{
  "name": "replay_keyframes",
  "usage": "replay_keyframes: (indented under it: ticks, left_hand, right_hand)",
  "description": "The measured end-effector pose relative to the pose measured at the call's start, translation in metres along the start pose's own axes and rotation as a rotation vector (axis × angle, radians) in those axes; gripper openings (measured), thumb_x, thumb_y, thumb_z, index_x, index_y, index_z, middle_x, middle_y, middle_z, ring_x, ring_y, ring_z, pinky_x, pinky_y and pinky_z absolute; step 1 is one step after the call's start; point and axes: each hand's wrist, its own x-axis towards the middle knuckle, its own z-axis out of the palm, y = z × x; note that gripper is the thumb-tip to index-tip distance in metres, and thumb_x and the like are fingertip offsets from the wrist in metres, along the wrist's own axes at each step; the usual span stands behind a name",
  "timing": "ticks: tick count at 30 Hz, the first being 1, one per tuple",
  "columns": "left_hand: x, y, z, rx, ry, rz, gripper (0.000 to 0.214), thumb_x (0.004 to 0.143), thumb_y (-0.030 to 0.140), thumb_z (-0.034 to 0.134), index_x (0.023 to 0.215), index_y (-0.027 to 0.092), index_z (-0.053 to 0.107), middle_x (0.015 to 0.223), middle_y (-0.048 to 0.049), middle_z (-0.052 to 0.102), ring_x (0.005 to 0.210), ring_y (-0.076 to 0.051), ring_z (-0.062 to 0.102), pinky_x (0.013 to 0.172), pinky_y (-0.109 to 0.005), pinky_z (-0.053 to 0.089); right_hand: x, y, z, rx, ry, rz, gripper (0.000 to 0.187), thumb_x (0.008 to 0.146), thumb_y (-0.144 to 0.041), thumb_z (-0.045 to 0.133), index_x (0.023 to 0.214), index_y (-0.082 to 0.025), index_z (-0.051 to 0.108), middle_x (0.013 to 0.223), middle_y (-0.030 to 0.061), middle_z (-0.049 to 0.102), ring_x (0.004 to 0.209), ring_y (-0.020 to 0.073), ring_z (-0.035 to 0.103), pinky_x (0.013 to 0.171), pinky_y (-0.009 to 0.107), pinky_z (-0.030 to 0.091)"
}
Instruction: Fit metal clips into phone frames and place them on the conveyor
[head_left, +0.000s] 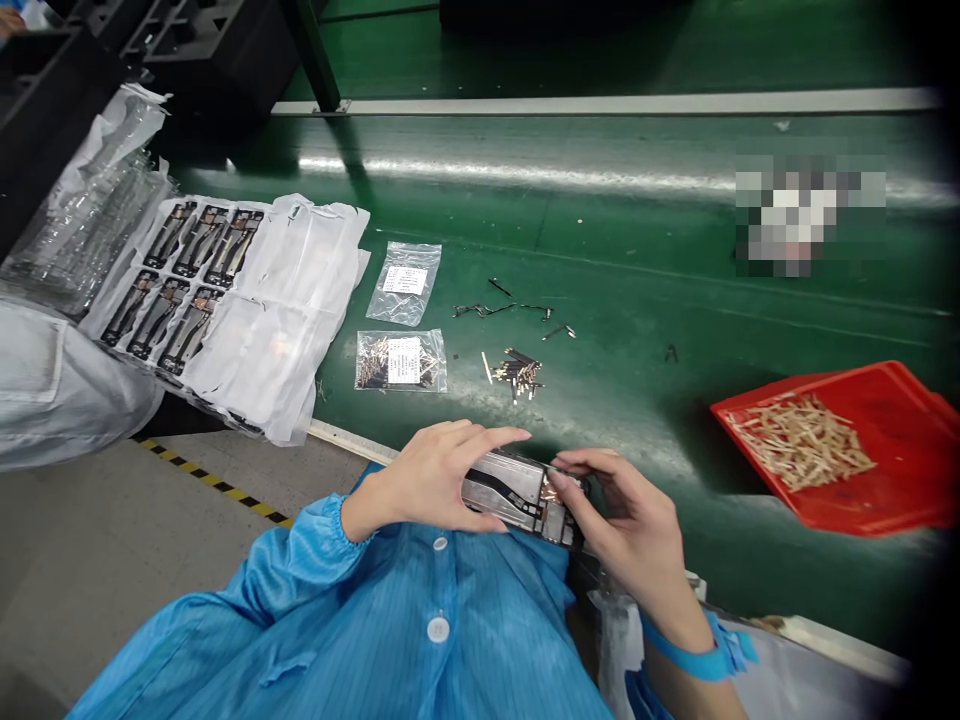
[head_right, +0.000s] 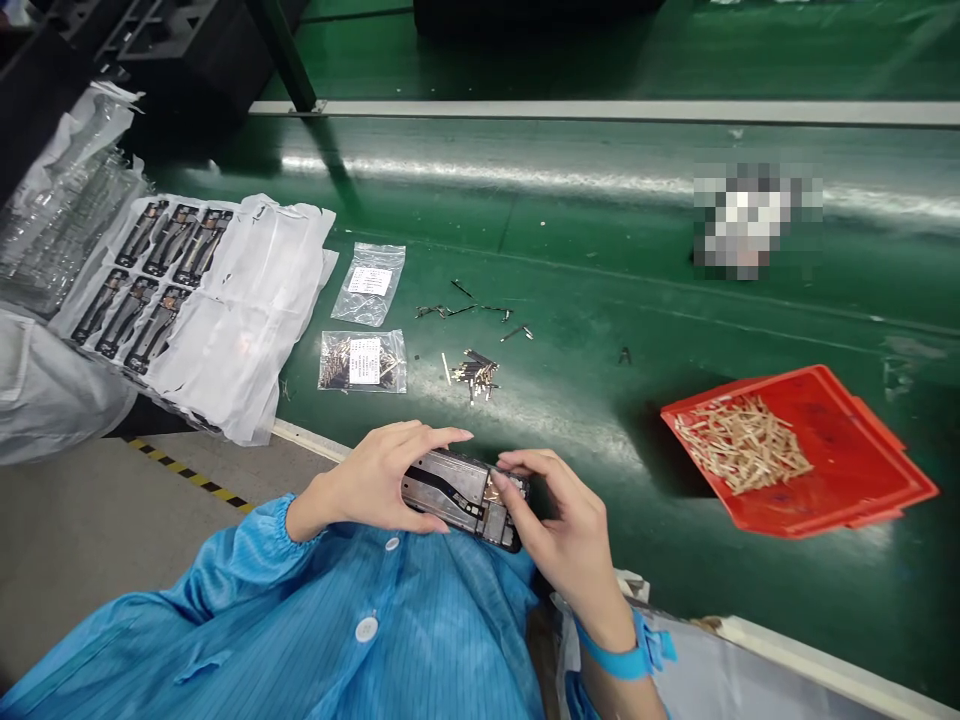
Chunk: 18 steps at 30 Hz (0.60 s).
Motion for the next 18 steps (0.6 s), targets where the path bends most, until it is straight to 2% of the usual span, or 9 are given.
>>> replay_keyframes:
  ticks: [2,4,11,14,18]
  left_hand:
    - [0.000,0.001,-0.002,-0.019,0.011,0.014,0.093,0.085,0.065,0.082,0.160,0.025,0.046,0.112,-0.0078,0.073,0.096,-0.028,0.071,0.088,-0.042,0.058]
    - [0.001,0.002,-0.002,-0.038,0.045,0.015,0.084,0.089,0.061,0.079,0.157,0.023,0.049,0.115,-0.0087,0.074,0.096,-0.027,0.071,0.088,-0.042,0.058]
    - [0.002,0.000,0.008,-0.030,0.182,-0.073,0.043,0.104,0.045,0.068,0.141,0.023,0.063,0.114,-0.0063,0.079,0.097,-0.024,0.076,0.089,-0.038,0.061]
    - [0.003,-0.003,0.011,-0.019,0.218,-0.094,0.036,0.103,0.041,0.070,0.135,0.024,0.068,0.108,-0.0043,0.080,0.095,-0.022,0.078,0.086,-0.034,0.061]
    - [0.003,-0.005,0.013,-0.006,0.242,-0.100,0.033,0.103,0.040,0.071,0.132,0.025,0.070,0.111,-0.0041,0.081,0.094,-0.021,0.078,0.085,-0.033,0.062]
  right_hand:
    - [0.003,-0.004,0.000,-0.046,0.033,-0.104,0.006,0.101,-0.023,0.073,0.106,-0.027,0.074,0.102,0.0046,0.075,0.090,0.0212,0.072,0.081,0.034,0.057]
    - [0.006,-0.007,0.000,-0.077,0.015,-0.154,0.009,0.102,-0.019,0.072,0.104,-0.027,0.075,0.101,0.0040,0.076,0.089,0.0206,0.073,0.081,0.034,0.059]
    - [0.011,0.000,0.003,-0.134,-0.043,-0.189,0.011,0.106,-0.025,0.063,0.102,-0.025,0.074,0.098,0.0072,0.077,0.087,0.0216,0.075,0.079,0.035,0.064]
    - [0.011,0.005,0.007,-0.153,-0.062,-0.210,0.014,0.107,-0.026,0.061,0.103,-0.025,0.074,0.098,0.0071,0.078,0.088,0.0214,0.076,0.080,0.035,0.065]
    - [0.009,0.007,0.010,-0.177,-0.050,-0.242,0.013,0.107,-0.024,0.061,0.106,-0.024,0.074,0.099,0.0082,0.078,0.089,0.0215,0.076,0.080,0.035,0.065]
